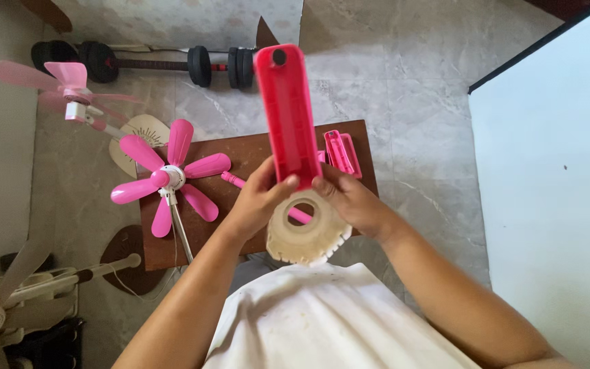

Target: The person disassembles a pink plastic fan by removing the blade assembly and individual blades from the central hub. They then reattach the blades one by one to the hub, aligning and snapping them into place.

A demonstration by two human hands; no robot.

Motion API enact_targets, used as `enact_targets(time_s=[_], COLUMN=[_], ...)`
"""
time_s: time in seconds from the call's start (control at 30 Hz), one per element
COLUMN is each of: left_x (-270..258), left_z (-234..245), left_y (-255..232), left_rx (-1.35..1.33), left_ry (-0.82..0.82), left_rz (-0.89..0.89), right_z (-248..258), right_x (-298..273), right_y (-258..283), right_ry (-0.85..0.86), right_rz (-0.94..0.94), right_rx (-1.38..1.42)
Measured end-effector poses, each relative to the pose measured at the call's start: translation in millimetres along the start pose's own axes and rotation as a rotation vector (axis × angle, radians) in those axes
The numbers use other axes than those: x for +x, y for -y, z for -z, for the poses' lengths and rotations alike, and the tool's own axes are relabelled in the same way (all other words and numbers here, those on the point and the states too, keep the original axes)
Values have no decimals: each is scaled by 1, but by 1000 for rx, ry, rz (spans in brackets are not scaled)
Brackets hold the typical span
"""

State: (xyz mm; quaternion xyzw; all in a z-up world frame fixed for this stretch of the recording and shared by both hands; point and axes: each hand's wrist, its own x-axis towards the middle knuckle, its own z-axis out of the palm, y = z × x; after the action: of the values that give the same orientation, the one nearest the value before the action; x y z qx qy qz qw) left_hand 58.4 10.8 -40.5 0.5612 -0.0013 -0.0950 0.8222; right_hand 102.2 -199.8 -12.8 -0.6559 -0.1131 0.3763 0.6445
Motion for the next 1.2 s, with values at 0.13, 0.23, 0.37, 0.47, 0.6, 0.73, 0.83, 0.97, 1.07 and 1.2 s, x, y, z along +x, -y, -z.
enact_targets(time_s=[0.13,0.23,0.37,0.47,0.6,0.73,0.83,0.97,1.07,1.2], left_x=[7,-3,-16,-13,-16,-17,-14,-8,-4,-5], left_z=[-11,-15,-24,-28,-32,-33,-32,-18,-4,5], left_y=[-3,-18,-31,-38,-40,-40,-33,-20,-6,15], left_rx=[322,530,605,528,545,604,611,432,287,256], left_ry=[-262,-292,-272,-231,-200,-241,-250,-211,-143,-159], left_rz=[190,328,290,156,-83,-56,-25,106,140,91], right_z=[-16,-21,-20,-22,-27,-29,-27,-23,-15,-12], right_x=[0,-1,-6,-7,-15,-15,-13,-4,3,12], right_y=[-27,-30,-14,4,17,23,20,12,5,-13], right_ry=[-165,-189,-188,-169,-177,-214,-212,-186,-119,-126], right_rz=[-16,-13,116,264,351,346,350,274,212,262], right_rx=[281,381,193,115,163,141,114,120,122,33])
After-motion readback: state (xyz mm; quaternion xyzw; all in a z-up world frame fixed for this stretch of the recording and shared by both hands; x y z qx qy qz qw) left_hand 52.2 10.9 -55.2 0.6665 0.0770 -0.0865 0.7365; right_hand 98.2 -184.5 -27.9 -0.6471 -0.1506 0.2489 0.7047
